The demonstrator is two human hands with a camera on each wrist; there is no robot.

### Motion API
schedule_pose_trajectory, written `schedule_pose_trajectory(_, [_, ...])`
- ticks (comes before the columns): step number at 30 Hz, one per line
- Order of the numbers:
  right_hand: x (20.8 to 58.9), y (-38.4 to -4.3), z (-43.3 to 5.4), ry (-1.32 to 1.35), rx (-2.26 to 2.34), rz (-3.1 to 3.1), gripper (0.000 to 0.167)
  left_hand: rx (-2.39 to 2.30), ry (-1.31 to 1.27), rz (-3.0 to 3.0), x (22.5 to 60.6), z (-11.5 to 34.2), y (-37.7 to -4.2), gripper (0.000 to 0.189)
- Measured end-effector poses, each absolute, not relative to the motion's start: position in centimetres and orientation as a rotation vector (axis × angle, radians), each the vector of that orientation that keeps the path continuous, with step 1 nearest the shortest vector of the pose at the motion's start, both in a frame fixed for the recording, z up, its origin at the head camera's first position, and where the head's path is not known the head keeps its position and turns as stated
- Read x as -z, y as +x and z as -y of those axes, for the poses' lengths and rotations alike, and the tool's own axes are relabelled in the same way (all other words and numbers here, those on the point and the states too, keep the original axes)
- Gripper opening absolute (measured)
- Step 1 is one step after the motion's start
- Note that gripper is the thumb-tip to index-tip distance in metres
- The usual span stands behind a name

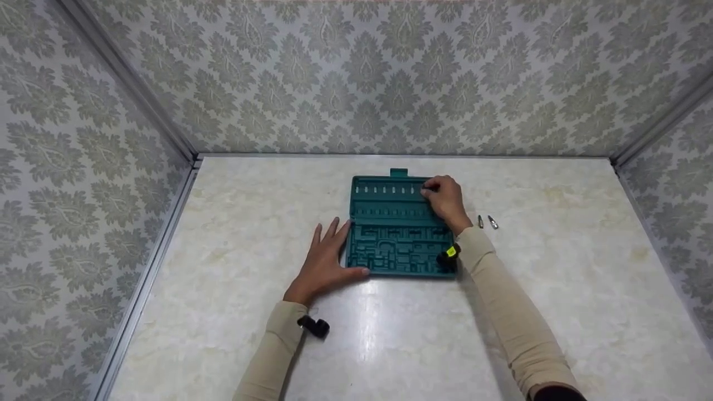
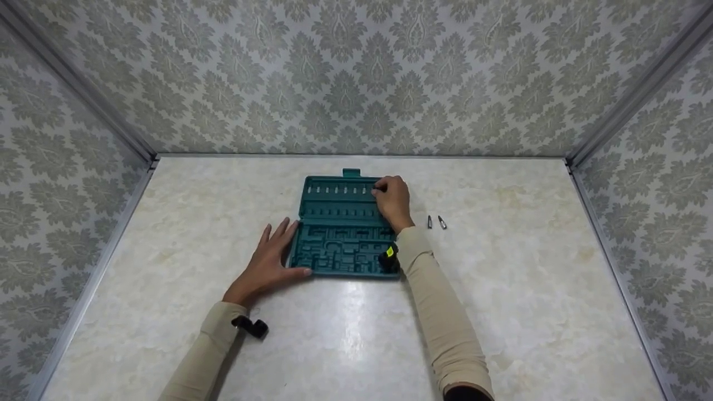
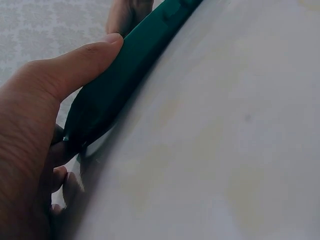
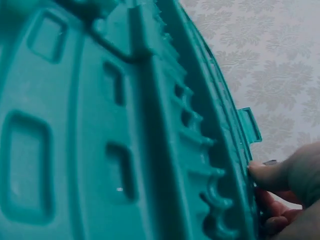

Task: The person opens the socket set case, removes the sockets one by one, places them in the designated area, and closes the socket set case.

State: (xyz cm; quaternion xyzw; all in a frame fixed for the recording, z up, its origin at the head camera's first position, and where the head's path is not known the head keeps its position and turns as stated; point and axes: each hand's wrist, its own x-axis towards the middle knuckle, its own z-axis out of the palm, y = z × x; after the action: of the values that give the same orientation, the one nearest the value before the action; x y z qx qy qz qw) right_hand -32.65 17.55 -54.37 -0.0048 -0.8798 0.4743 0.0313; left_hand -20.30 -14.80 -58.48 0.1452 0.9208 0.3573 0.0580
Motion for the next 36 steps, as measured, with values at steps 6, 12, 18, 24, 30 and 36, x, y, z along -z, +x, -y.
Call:
schedule_pose_trajectory(6, [53.8,-32.4,-18.3,0.007,-1.604,2.605,0.020,-1.089,0.442,-2.798,58.7,14.8,-20.2,0.130])
schedule_pose_trajectory(12, [53.0,-31.4,-20.2,0.054,-1.648,2.566,0.023,-1.102,0.449,-2.787,58.7,14.8,-20.3,0.129])
schedule_pose_trajectory(18, [52.5,-30.1,-22.2,0.037,-1.610,2.566,0.024,-1.110,0.467,-2.790,58.8,14.9,-20.3,0.129])
schedule_pose_trajectory(24, [52.6,-28.6,-24.4,0.015,-1.563,2.562,0.022,-1.098,0.501,-2.820,58.9,15.0,-20.4,0.131])
schedule_pose_trajectory(30, [53.2,-26.6,-27.1,-0.027,-1.550,2.578,0.026,-1.121,0.498,-2.801,59.0,14.9,-20.4,0.130])
schedule_pose_trajectory(36, [53.8,-25.1,-29.2,-0.068,-1.552,2.556,0.030,-1.133,0.467,-2.790,59.1,15.0,-20.4,0.132])
